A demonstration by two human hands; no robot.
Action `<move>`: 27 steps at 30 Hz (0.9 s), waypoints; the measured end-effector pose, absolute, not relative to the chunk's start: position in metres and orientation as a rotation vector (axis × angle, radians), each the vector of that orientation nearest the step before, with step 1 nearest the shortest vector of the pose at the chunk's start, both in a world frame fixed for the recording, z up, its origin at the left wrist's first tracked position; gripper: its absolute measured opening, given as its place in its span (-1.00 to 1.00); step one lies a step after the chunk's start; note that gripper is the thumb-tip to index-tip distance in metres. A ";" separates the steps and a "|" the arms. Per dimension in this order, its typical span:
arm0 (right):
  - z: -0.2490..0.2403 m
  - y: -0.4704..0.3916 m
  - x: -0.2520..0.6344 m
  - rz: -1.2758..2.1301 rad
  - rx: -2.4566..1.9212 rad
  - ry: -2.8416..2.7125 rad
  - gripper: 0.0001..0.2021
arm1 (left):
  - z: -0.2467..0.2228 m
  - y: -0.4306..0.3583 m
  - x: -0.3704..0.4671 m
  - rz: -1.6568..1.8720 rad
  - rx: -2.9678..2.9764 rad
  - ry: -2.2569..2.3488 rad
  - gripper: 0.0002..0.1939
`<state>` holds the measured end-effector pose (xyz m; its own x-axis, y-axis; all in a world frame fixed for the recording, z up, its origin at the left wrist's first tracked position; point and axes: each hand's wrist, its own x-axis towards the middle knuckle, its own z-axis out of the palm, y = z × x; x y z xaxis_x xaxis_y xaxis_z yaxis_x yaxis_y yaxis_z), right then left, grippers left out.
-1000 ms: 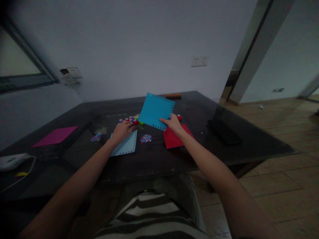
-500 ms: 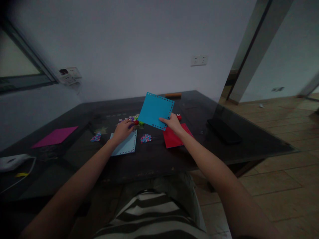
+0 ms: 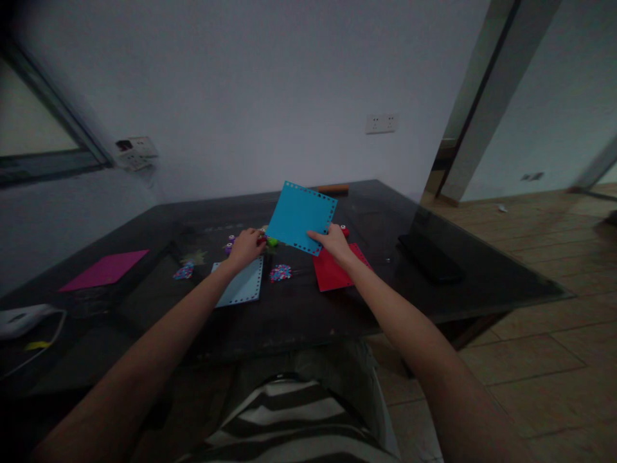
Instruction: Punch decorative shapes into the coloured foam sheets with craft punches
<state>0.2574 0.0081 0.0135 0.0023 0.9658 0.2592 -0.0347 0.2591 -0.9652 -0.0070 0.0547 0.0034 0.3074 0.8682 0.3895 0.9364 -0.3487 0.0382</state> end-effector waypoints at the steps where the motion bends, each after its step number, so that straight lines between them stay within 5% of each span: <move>1: 0.014 0.008 0.257 1.034 -0.977 -1.296 -0.66 | 0.003 0.056 -0.003 -0.507 -2.348 -1.677 -0.73; 12: 0.011 0.012 0.258 1.011 -1.002 -1.312 -0.60 | -0.008 0.077 0.028 -0.414 -2.219 -1.815 -0.57; 19: 0.009 0.012 0.257 0.993 -0.991 -1.308 -0.63 | -0.004 0.068 0.030 -0.397 -2.321 -1.821 -0.64; 24: 0.010 0.012 0.257 1.001 -0.955 -1.299 -0.64 | 0.006 0.055 0.022 -0.631 -2.475 -1.871 -0.76; 27: 0.009 0.012 0.256 1.001 -0.957 -1.289 -0.61 | 0.012 0.037 0.021 -1.088 -2.722 -1.875 -0.72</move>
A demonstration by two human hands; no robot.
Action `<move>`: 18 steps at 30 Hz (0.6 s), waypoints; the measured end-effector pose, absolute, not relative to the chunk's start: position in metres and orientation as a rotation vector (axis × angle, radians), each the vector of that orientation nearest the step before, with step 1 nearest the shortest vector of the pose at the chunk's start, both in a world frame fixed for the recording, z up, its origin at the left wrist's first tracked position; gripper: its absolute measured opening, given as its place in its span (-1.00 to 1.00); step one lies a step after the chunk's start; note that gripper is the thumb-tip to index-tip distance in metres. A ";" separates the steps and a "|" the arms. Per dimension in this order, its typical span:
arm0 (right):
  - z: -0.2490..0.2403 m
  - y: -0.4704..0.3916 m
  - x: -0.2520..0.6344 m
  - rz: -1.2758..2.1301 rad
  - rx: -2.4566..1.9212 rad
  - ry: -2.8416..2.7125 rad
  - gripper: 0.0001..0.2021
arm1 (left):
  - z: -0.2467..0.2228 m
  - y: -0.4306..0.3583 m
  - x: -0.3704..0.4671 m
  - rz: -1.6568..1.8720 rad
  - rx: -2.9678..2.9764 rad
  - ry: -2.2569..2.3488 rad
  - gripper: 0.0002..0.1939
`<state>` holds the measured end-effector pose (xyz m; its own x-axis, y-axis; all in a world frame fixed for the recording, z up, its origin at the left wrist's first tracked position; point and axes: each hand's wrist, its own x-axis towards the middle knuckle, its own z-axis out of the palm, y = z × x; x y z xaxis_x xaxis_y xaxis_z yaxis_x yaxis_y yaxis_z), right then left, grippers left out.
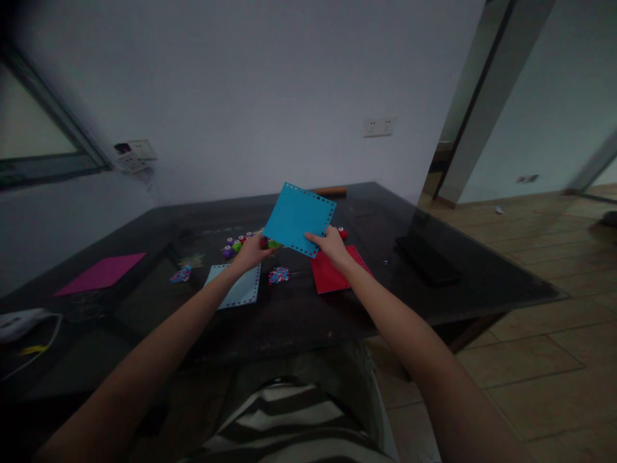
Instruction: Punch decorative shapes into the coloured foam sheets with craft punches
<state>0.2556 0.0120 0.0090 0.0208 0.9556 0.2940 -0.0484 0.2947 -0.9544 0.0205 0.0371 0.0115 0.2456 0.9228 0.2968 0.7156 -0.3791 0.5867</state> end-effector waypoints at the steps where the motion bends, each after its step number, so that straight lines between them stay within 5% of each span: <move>1: 0.009 0.011 0.255 1.007 -0.951 -1.281 -0.60 | 0.012 0.029 0.021 0.952 2.040 1.360 -0.70; 7: 0.013 0.000 0.243 1.012 -0.914 -1.267 -0.49 | 0.010 -0.015 0.024 1.112 1.164 0.931 -0.65; 18: 0.006 -0.002 0.237 1.000 -0.929 -1.234 -0.49 | 0.018 -0.027 0.025 1.036 1.026 0.782 -0.87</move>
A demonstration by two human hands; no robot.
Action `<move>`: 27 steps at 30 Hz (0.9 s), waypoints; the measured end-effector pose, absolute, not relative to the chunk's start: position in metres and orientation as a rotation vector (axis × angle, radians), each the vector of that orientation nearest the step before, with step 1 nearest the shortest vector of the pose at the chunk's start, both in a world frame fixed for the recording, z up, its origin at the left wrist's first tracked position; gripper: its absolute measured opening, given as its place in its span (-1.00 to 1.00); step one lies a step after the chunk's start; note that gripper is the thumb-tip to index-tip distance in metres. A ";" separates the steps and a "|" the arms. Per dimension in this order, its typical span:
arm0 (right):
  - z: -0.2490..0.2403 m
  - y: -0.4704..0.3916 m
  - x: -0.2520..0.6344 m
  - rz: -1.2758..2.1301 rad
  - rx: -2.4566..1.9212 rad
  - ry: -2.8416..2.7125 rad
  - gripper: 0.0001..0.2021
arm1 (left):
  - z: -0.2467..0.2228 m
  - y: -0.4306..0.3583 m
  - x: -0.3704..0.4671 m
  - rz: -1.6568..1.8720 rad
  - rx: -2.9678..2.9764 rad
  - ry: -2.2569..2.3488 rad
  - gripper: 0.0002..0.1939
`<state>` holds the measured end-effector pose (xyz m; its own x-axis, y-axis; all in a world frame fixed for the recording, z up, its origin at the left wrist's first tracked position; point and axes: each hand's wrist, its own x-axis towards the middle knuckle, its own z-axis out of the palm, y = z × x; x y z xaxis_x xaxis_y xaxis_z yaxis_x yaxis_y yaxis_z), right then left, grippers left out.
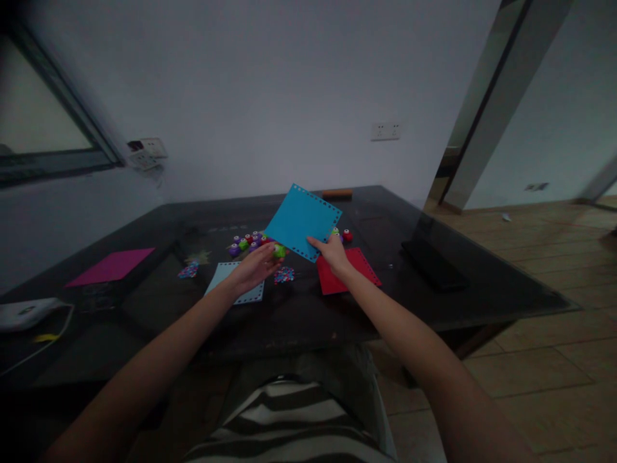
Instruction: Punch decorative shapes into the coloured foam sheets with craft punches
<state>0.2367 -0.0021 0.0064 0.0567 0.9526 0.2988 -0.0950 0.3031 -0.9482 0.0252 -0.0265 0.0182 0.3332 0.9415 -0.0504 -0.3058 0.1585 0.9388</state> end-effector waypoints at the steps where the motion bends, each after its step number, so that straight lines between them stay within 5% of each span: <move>1: 0.005 -0.001 0.237 0.994 -0.931 -1.233 -0.48 | 0.019 -0.028 0.025 1.037 1.024 0.780 -0.85; 11: 0.002 0.003 0.239 0.863 -0.910 -1.322 -0.55 | 0.017 -0.029 0.026 1.088 1.155 0.772 -0.63; 27: 0.003 0.002 0.240 0.677 -0.913 -1.430 -0.64 | 0.027 -0.038 0.030 1.091 1.172 0.783 -0.62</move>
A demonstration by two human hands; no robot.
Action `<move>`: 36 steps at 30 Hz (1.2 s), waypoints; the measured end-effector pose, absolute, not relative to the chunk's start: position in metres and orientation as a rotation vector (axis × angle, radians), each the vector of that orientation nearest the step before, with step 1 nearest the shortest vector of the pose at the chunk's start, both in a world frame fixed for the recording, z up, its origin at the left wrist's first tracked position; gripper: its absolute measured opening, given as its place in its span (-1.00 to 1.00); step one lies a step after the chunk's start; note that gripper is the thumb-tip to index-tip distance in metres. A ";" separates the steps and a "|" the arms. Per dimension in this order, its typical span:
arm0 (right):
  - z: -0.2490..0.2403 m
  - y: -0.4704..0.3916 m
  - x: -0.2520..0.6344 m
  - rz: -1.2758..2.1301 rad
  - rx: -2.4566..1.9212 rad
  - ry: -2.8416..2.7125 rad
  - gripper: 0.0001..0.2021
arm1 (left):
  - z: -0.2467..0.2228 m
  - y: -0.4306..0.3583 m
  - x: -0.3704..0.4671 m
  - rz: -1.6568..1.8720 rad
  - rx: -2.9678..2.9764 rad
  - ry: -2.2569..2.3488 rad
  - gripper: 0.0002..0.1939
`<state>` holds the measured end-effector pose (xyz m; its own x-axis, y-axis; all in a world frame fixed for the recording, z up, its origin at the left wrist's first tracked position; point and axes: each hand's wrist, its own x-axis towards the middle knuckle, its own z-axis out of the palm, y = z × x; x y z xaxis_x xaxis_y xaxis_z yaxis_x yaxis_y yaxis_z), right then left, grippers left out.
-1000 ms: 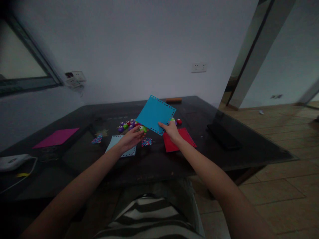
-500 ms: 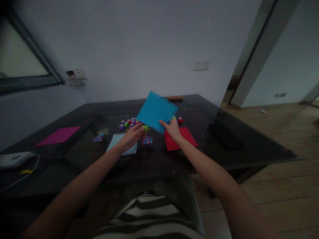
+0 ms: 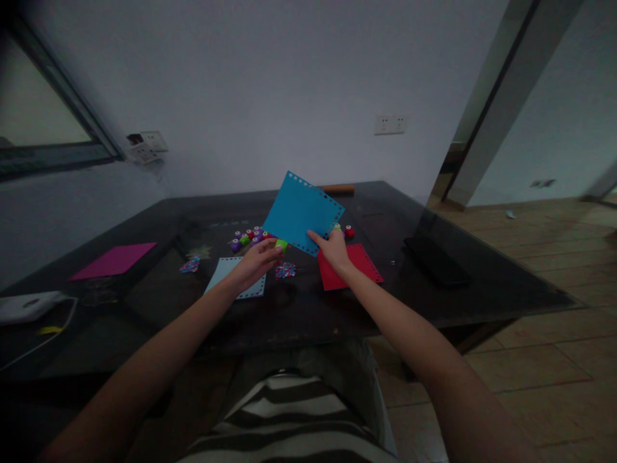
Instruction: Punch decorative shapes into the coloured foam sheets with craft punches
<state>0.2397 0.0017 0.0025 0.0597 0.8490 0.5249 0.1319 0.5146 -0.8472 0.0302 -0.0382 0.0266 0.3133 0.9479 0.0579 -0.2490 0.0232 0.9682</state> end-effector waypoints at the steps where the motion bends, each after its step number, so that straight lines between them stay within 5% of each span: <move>1: 0.003 0.002 0.240 0.673 -0.909 -1.432 -0.64 | 0.027 -0.038 0.030 1.091 1.171 0.784 -0.63; 20: 0.017 -0.016 0.231 0.749 -0.943 -1.474 -0.63 | 0.024 -0.039 0.033 1.104 1.139 0.749 -0.67; 36: 0.017 -0.017 0.229 0.738 -0.991 -1.367 -0.37 | 0.018 -0.038 0.037 1.123 1.137 0.761 -0.65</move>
